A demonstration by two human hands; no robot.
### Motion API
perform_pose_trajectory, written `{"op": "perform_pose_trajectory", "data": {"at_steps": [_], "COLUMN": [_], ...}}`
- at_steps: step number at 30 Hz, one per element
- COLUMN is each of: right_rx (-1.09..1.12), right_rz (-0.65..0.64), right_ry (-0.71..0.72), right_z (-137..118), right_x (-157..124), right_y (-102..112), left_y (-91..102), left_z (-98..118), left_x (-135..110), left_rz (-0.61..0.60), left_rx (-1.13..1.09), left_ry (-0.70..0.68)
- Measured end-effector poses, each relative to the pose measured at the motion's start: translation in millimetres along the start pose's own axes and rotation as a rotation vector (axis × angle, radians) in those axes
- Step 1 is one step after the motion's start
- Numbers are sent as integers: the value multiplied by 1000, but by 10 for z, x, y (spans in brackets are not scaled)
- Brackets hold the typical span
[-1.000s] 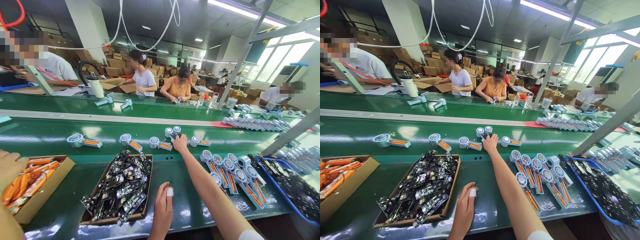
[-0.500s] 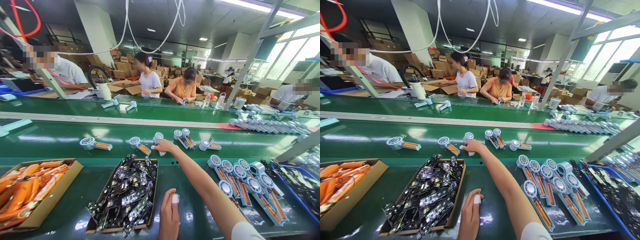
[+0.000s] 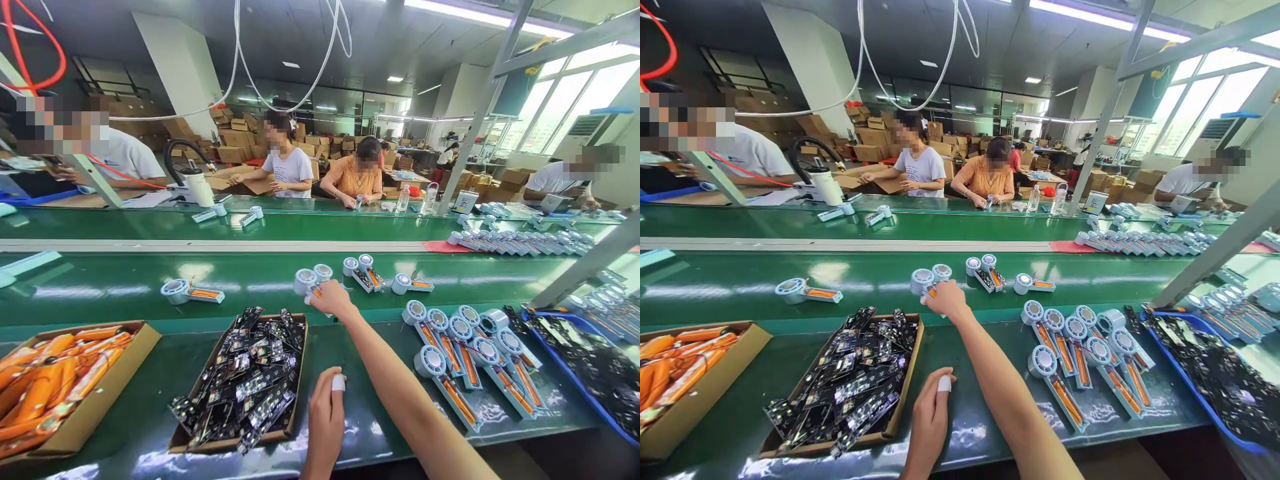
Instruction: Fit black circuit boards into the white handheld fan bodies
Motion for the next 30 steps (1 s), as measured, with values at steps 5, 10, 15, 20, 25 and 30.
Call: {"op": "perform_pose_trajectory", "data": {"at_steps": [5, 10, 15, 20, 25, 30], "right_rx": [-298, -581, -489, -323, -268, -171], "right_rz": [-158, -100, 205, 344, 323, 343], "right_ry": [-162, -135, 5, 99, 153, 167], "right_z": [347, 698, 843, 866, 810, 759], "right_x": [-768, -1543, -1940, -2144, -2376, -2512], "right_y": [104, 22, 64, 136, 219, 373], "left_y": [-7, 375, 908, 853, 877, 1095], "left_z": [298, 758, 1056, 911, 737, 930], "left_x": [-78, 70, 1048, 1835, 1957, 1784], "left_rz": [-47, -148, -9, 0, -25, 118], "left_rx": [28, 270, 693, 716, 593, 303], "left_ry": [-138, -325, 23, 244, 305, 170]}}
Point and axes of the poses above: each hand's wrist, its own x-axis towards the middle knuckle, its own y-axis out of the back of the hand, z = x × y, the point moved 2 cm from there along x, towards the middle knuckle, and after that the axes turned 13 degrees about -x, right-handed, at the moved point
